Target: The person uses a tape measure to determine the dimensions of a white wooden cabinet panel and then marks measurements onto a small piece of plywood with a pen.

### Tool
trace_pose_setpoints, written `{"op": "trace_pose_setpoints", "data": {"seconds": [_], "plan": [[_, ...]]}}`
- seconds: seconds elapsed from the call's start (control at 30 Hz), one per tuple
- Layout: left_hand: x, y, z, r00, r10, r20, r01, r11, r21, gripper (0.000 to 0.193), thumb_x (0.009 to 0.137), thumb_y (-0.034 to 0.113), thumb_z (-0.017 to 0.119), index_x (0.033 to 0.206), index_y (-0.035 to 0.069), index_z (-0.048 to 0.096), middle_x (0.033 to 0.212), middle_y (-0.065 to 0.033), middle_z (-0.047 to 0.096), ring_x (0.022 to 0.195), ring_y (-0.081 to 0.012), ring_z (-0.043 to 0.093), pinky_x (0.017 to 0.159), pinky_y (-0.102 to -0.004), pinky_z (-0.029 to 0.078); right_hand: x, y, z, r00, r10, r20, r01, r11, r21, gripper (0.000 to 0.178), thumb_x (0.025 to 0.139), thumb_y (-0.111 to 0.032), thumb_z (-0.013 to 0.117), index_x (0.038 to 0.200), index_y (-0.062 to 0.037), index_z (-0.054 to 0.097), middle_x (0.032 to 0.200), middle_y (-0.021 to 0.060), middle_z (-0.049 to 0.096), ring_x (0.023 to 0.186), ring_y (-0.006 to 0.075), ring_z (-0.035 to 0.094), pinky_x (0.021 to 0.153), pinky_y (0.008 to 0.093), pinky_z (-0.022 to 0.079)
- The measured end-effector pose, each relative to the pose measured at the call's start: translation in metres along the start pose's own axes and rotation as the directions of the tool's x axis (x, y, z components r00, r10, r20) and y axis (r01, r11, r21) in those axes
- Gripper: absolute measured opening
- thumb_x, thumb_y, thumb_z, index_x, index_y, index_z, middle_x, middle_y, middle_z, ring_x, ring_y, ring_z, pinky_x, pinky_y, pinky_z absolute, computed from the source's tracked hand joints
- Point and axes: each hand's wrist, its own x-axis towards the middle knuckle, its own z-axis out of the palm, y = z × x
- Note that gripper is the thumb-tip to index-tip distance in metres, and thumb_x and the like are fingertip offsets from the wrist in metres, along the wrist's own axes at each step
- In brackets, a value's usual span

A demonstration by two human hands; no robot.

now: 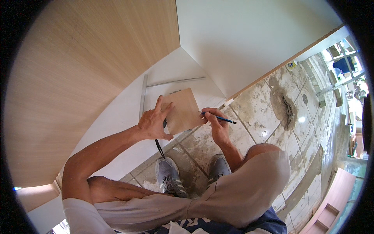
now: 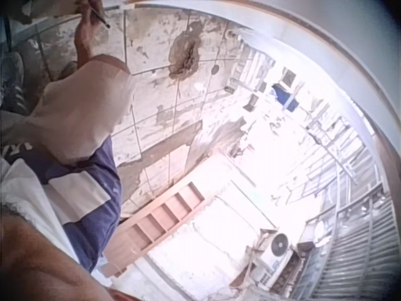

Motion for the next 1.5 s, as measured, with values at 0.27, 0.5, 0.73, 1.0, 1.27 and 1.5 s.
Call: {"op": "trace_pose_setpoints", "data": {"seconds": [0.27, 0.5, 0.73, 1.0, 1.27, 1.5], "plan": [[0.015, -0.025, -0.052, 0.968, 0.128, 0.217, 0.134, 0.468, -0.873, 0.09, 0.068, 0.039, 0.083, 0.149, 0.012, 0.053, 0.118, -0.0162, 0.063, 0.073, -0.0235, 0.067, 0.068, -0.0345, 0.057, 0.01, -0.03, -0.028, 0.98, -0.201, -0.005, 0.191, 0.919, 0.346, 0.033, 0.105, -0.016, 0.051, 0.127, 0.0055, 0.063, 0.114, 0.0195, 0.07, 0.087, 0.0182, 0.062, 0.079, 0.0334, 0.05], [0.005, -0.046, -0.037, 0.922, 0.307, 0.237, 0.303, -0.189, -0.934, 0.077, 0.074, 0.069, 0.067, 0.126, 0.012, 0.065, 0.093, -0.0125, 0.067, 0.056, -0.0245, 0.061, 0.048, -0.0343, 0.048, 0.012, -0.062, -0.014, 0.968, -0.248, 0.048, 0.25, 0.966, -0.059, 0.035, 0.105, -0.021, 0.058, 0.133, -0.0004, 0.06, 0.123, 0.0129, 0.068, 0.111, 0.0208, 0.062, 0.098, 0.0355, 0.049], [-0.001, -0.039, -0.041, 0.893, 0.346, 0.289, 0.383, -0.247, -0.89, 0.082, 0.072, 0.077, 0.064, 0.121, 0.012, 0.066, 0.086, -0.0118, 0.066, 0.056, -0.0281, 0.061, 0.045, -0.0369, 0.047, 0.011, -0.056, 0.009, 0.947, -0.274, 0.166, 0.31, 0.914, -0.26, 0.037, 0.102, -0.018, 0.067, 0.136, -0.0065, 0.058, 0.13, 0.0077, 0.063, 0.122, 0.0208, 0.058, 0.104, 0.0358, 0.045], [-0.003, -0.027, -0.042, 0.889, 0.349, 0.296, 0.393, -0.25, -0.885, 0.085, 0.071, 0.076, 0.067, 0.121, 0.007, 0.066, 0.088, -0.0146, 0.068, 0.056, -0.0282, 0.063, 0.046, -0.0349, 0.049, 0.011, -0.052, 0.007, 0.957, -0.254, 0.14, 0.288, 0.888, -0.359, 0.031, 0.104, -0.015, 0.062, 0.133, -0.0046, 0.059, 0.127, 0.0109, 0.063, 0.12, 0.0235, 0.059, 0.105, 0.0384, 0.046], [0.0, -0.044, -0.03, 0.887, 0.395, 0.24, 0.251, 0.025, -0.968, 0.084, 0.071, 0.069, 0.073, 0.123, 0.005, 0.064, 0.084, -0.0142, 0.068, 0.054, -0.0233, 0.062, 0.049, -0.0307, 0.052, 0.013, -0.052, 0.006, 0.99, -0.142, 0.005, 0.135, 0.933, -0.333, 0.036, 0.107, -0.022, 0.055, 0.138, -0.0041, 0.057, 0.132, 0.0101, 0.062, 0.121, 0.0207, 0.058, 0.108, 0.0364, 0.043], [0.01, -0.009, -0.046, 0.962, 0.254, -0.096, -0.259, 0.751, -0.608, 0.118, 0.049, 0.033, 0.094, 0.155, 0.013, 0.046, 0.139, -0.0213, 0.05, 0.123, -0.033, 0.058, 0.108, -0.0374, 0.045, 0.01, -0.046, -0.004, 0.989, 0.121, 0.088, -0.134, 0.979, 0.155, 0.041, 0.106, -0.02, 0.058, 0.141, 0.0006, 0.053, 0.134, 0.0146, 0.063, 0.121, 0.0221, 0.062, 0.104, 0.0374, 0.049]]}}
